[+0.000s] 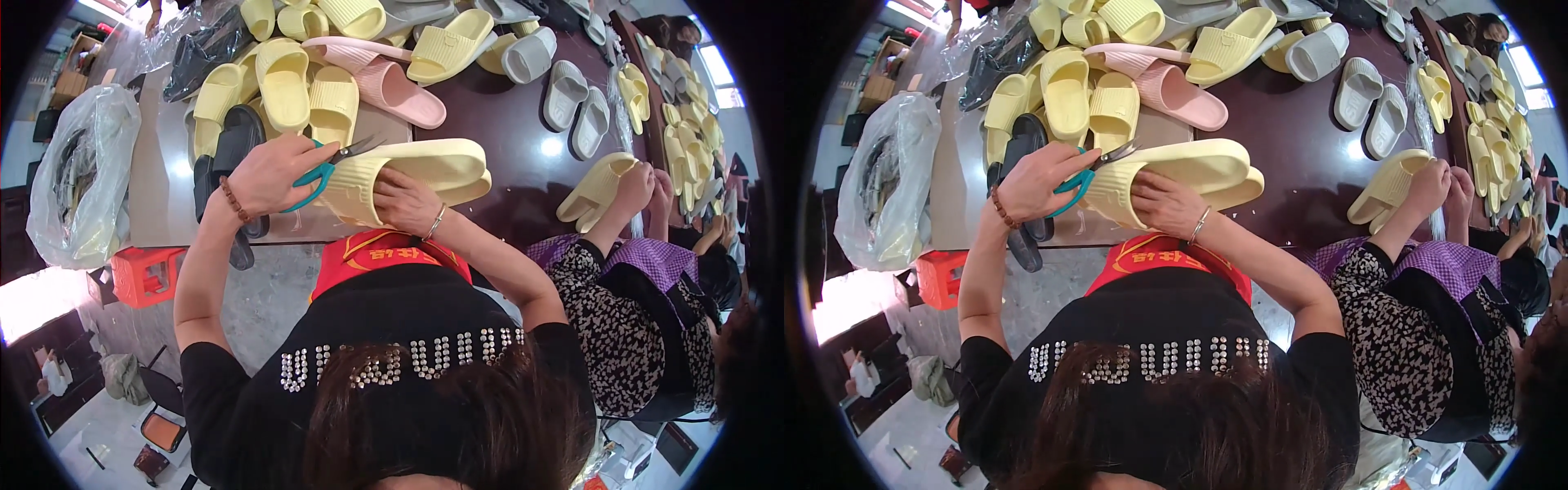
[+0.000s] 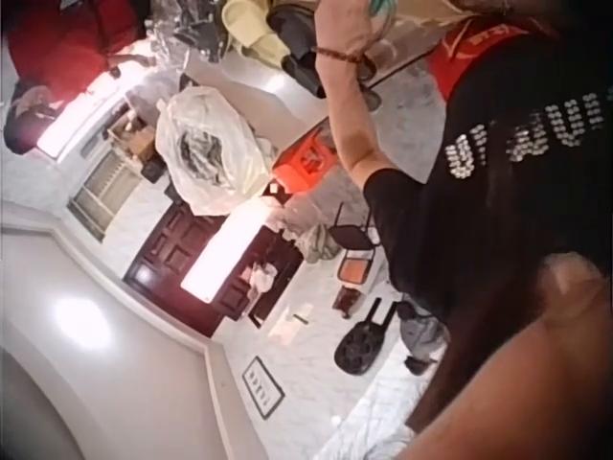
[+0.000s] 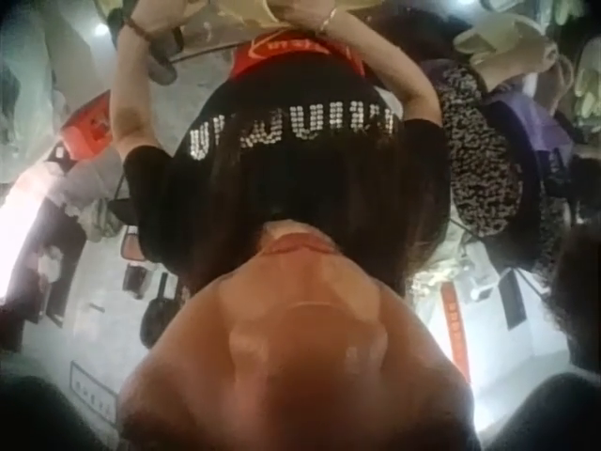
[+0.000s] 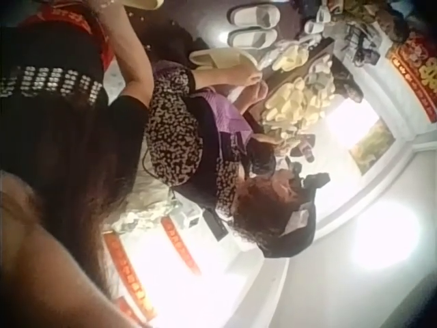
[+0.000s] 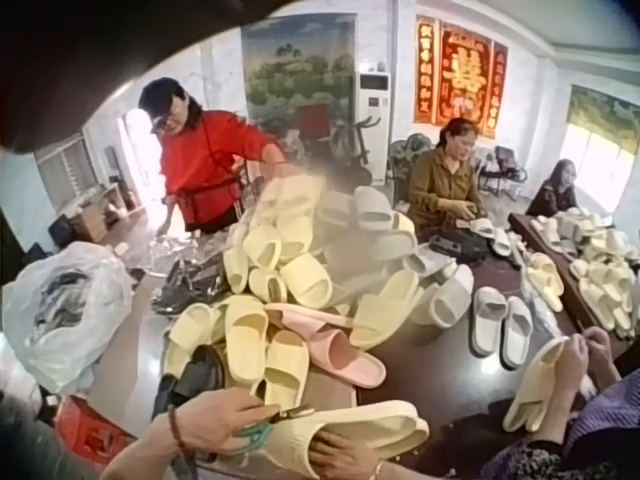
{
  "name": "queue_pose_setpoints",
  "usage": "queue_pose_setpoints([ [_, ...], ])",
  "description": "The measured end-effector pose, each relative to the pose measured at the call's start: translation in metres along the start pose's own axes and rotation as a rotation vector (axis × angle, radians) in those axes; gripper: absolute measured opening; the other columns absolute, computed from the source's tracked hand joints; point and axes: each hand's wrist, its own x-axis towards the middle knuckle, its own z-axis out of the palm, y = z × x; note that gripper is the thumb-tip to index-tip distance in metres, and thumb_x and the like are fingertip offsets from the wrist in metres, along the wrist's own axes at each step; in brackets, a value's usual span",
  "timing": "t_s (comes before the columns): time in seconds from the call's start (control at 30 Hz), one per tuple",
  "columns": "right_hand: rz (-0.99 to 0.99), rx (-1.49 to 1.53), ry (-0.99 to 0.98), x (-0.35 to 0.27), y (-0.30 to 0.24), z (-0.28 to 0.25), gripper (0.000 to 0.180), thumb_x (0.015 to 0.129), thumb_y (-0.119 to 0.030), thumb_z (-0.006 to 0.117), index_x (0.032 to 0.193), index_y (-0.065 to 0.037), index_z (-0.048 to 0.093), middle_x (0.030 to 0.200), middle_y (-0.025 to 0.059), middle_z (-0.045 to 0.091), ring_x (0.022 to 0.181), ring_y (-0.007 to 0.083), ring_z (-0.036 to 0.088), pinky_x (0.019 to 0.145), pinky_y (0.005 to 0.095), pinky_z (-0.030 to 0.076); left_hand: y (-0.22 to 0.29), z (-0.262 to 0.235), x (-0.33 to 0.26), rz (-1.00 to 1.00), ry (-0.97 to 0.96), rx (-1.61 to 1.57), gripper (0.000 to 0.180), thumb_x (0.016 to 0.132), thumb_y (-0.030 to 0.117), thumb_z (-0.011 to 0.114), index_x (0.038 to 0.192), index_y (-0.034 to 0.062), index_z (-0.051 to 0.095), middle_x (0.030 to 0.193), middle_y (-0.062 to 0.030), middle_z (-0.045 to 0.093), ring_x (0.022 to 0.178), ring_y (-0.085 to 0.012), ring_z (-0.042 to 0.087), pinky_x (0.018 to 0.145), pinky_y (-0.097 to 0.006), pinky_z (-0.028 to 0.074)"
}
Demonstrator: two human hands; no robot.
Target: Trimming excess material from slippers using scissors at a manufacturing table.
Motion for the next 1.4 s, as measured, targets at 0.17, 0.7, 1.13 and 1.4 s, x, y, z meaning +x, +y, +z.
queue_pose_setpoints([
  [0.17,-0.08,0.004,0.049,0.011,-0.006,0.002,0.032,0.066,-0.016,0.05,0.096,-0.009,0.057,0.104,0.0004,0.052,0.109,0.0157,0.043,0.102,0.0319,0.026,0.001,-0.012,-0.002,0.078,-0.058,0.006,0.043,0.071,0.011,0.058,0.113,0.009,0.05,0.084,-0.0095,0.053,0.076,-0.0254,0.053,0.066,-0.033,0.044],
  [0.7,-0.131,-0.06,0.006,0.017,-0.017,0.005,0.034,0.068,-0.018,0.049,0.101,-0.011,0.054,0.109,0.0001,0.051,0.113,0.0152,0.04,0.103,0.0316,0.023,0.006,-0.011,0.015,0.231,-0.067,-0.037,0.041,0.071,0.013,0.058,0.111,0.0071,0.051,0.078,-0.0097,0.054,0.073,-0.0251,0.053,0.064,-0.034,0.044],
  [1.13,-0.132,-0.05,0.017,0.017,-0.015,0.01,0.034,0.068,-0.018,0.048,0.1,-0.009,0.053,0.109,0.0004,0.05,0.111,0.015,0.041,0.104,0.033,0.023,0.003,-0.004,0.031,0.34,0.02,-0.09,0.035,0.074,0.016,0.056,0.107,0.0068,0.052,0.071,-0.0101,0.052,0.067,-0.0251,0.052,0.059,-0.034,0.043],
  [1.4,-0.129,-0.02,-0.004,0.017,-0.015,0.009,0.031,0.07,-0.019,0.048,0.099,-0.01,0.053,0.111,0.0017,0.051,0.113,0.0151,0.041,0.103,0.0305,0.022,0.005,-0.001,0.037,0.37,0.059,-0.109,0.034,0.073,0.018,0.057,0.105,0.0066,0.053,0.067,-0.0095,0.051,0.063,-0.0246,0.051,0.056,-0.035,0.042],
])
